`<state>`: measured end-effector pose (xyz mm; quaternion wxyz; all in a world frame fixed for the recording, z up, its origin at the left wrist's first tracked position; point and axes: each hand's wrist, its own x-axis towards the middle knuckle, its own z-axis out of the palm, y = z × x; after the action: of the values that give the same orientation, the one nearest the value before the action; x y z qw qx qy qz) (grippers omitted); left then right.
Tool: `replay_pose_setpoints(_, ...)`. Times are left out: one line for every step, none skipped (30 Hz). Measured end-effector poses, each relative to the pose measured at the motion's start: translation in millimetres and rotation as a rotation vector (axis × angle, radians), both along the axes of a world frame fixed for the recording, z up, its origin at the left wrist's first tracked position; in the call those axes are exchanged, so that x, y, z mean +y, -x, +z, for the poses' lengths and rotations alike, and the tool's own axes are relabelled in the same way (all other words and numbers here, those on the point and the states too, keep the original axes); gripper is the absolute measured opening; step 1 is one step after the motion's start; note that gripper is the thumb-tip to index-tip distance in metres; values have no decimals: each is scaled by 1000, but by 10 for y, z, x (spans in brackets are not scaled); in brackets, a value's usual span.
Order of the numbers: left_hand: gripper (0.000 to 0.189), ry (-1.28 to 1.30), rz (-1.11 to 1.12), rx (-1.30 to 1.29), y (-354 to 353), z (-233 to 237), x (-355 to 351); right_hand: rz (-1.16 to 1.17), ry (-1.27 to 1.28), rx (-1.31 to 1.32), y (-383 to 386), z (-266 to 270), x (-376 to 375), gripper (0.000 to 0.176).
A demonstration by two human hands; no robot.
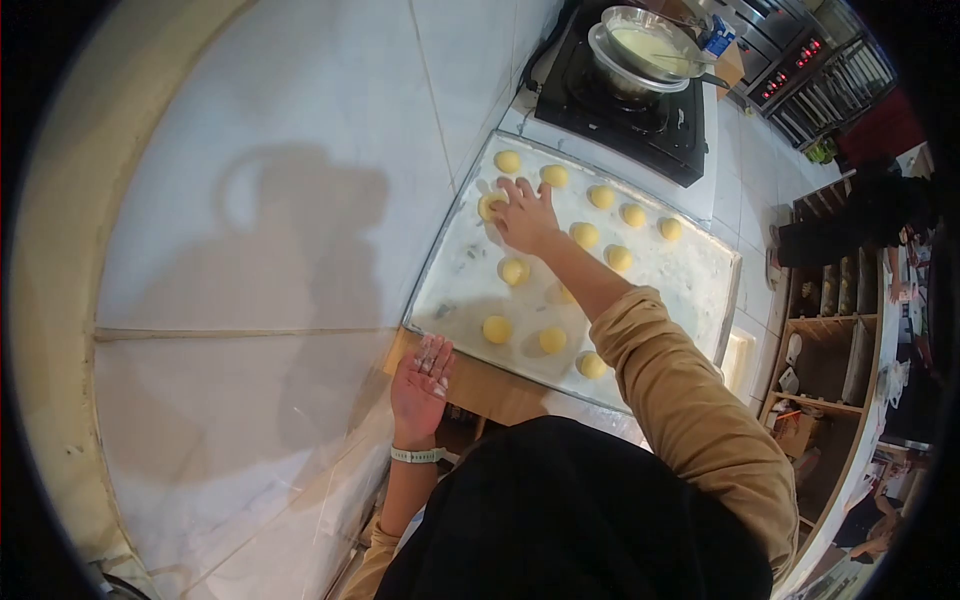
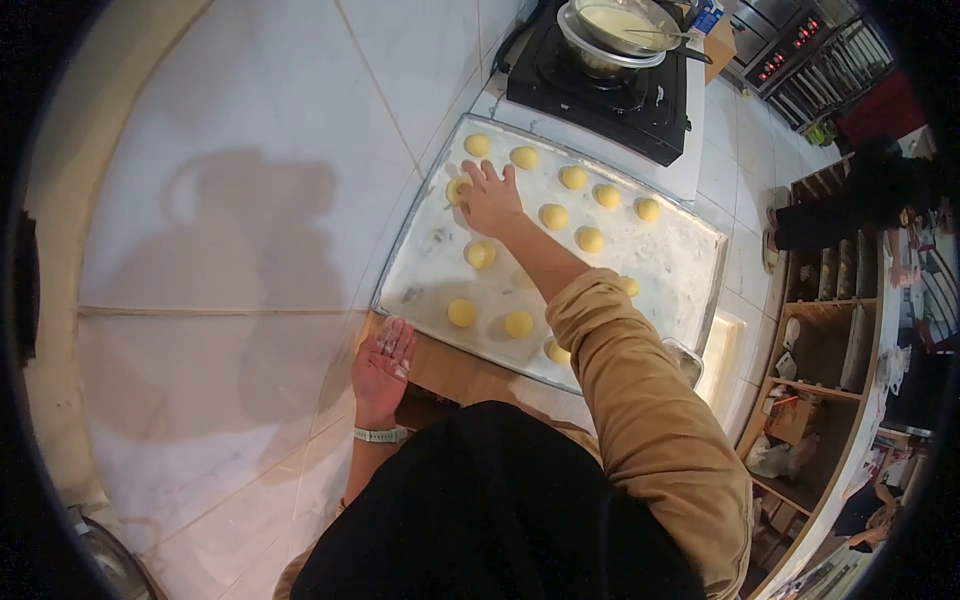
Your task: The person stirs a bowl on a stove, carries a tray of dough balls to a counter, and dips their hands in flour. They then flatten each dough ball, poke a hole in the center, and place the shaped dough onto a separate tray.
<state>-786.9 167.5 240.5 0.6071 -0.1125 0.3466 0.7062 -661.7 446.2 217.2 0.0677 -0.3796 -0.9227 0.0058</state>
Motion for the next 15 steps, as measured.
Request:
replay_pose_setpoints(39, -12, 2, -15, -5, 10, -4, -5, -8, 10, 11, -28, -23, 25)
replay_pose_setpoints(38, -24, 1, -31, -16, 20, -5, 5, -29, 18, 18, -81, -39, 28)
replay_pose_setpoints(38, -33, -11, -20, -29, 30, 2, 10, -53, 27, 24, -124, -38, 31)
replay_pose_setpoints(38, -25, -28, -2, -46, 41, 18, -6, -64, 38, 37, -217, -14, 31)
replay_pose_setpoints(38, -18, -49, 17, -72, 51, 37, 7, -155, -24, 59, -285, 4, 33)
replay_pose_setpoints(38, -28, -70, 28, -104, 51, 50, 17, -244, -88, 66, -344, 30, 36)
replay_pose_setpoints(39, -57, -117, 62, -136, 50, 65, -7, -254, -77, 67, -275, 9, 36)
replay_pose_setpoints(41, -86, -164, 95, -166, 77, 100, -82, -37, -21, 72, -179, -60, 39)
replay_pose_setpoints(41, -95, -186, 108, -210, 106, 134, -153, 180, 40, 63, -84, -151, 43)
replay_pose_setpoints(42, -97, -226, 206, -279, 154, 168, -165, 354, 127, 38, 4, -257, 44)
replay_pose_setpoints(43, -100, -265, 302, -338, 198, 199, -174, 526, 214, -10, 85, -396, 46)
replay_pose_setpoints(43, -113, -285, 307, -390, 233, 229, -141, 625, 269, -96, 223, -605, 46)
replay_pose_setpoints(43, -109, -279, 340, -452, 272, 262, -106, 721, 321, -196, 377, -857, 45)
replay_pose_setpoints(44, -108, -273, 371, -506, 287, 305, -85, 687, 383, -304, 446, -1125, 39)
replay_pose_setpoints(44, -128, -294, 367, -554, 284, 348, -64, 650, 442, -415, 489, -1353, 33)
